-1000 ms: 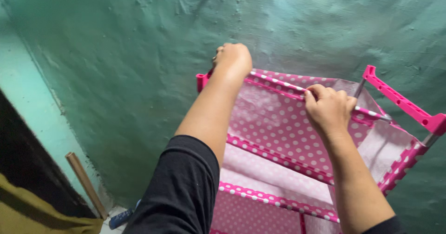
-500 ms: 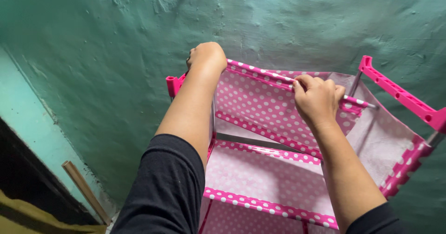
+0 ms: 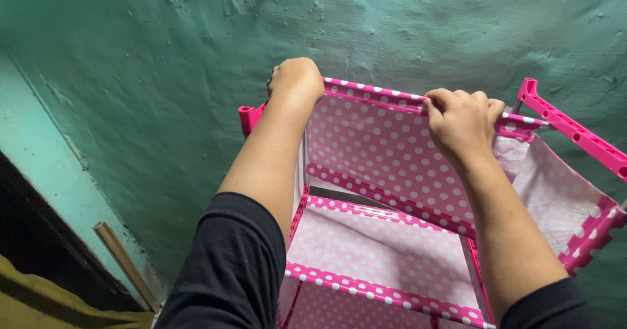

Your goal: The person assembles a pink polka-dotted fabric storage shelf by inserting metal poles into fabric sleeves and attaching pink plastic corner connectors. They then place a fabric shelf insert into the frame and secure it with additional poles.

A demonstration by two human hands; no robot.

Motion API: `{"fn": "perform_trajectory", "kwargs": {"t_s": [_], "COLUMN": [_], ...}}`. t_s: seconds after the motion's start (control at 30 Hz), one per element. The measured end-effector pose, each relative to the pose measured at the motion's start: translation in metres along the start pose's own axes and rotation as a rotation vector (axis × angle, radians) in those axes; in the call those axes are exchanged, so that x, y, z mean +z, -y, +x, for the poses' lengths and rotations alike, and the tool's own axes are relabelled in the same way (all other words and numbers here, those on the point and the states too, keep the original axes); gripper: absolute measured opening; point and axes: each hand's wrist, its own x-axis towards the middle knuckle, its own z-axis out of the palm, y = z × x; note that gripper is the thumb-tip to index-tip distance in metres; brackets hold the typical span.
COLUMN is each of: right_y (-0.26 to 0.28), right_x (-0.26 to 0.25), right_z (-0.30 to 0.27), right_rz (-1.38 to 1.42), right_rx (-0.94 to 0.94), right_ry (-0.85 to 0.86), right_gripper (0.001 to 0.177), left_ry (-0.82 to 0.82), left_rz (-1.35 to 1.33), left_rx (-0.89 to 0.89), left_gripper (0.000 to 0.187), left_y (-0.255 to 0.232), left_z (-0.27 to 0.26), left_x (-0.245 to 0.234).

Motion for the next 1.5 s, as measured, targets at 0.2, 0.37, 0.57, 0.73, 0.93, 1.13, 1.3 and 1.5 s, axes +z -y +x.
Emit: {"fn": "perform_trajectory", "kwargs": {"t_s": [0.2, 0.37, 0.57, 0.73, 0.93, 1.13, 1.3, 1.5], "right_y": [0.0, 0.003, 0.009, 0.011, 0.008, -0.001, 0.001, 0.018], "right_x": [0.0, 0.0, 0.003, 0.005, 0.008, 0.01, 0.01, 0.01], "right_z": [0.001, 0.0, -0.004, -0.009, -0.01, 0.005, 0.014, 0.014], "right_rz": [0.01, 0.015, 0.022, 0.03, 0.03, 0.041, 0.019, 0.037], "right_rx": [0.016, 0.042, 0.043, 0.038, 0.001, -0.005, 0.022, 0.015], "right_ry": [0.026, 0.005, -0.015, -0.023, -0.051, -0.017, 0.066, 0.091], "right_gripper": [0.023, 0.023, 0.022, 0.021, 0.02, 0.021, 0.023, 0.022], "left_ry": [-0.025, -0.047, -0.058, -0.047, -0.012, 0.033, -0.033, -0.381], "left_rz": [-0.019, -0.04, -0.02, -0.034, -0.012, 0.013, 0.083, 0.2], "left_rx": [0.027, 0.039, 0.068, 0.056, 0.029, 0.005, 0.104, 0.702], "left_gripper": [0.032, 0.03, 0.031, 0.031, 0.033, 0.032, 0.03, 0.035], "left_y": [0.005, 0.008, 0.007, 0.007, 0.006, 0.005, 0.01, -0.01], "left_z": [0.0, -0.001, -0.002, 0.0, 0.005, 0.007, 0.005, 0.003], "left_x": [0.005, 0.006, 0.004, 0.004, 0.003, 0.001, 0.009, 0.067]}}
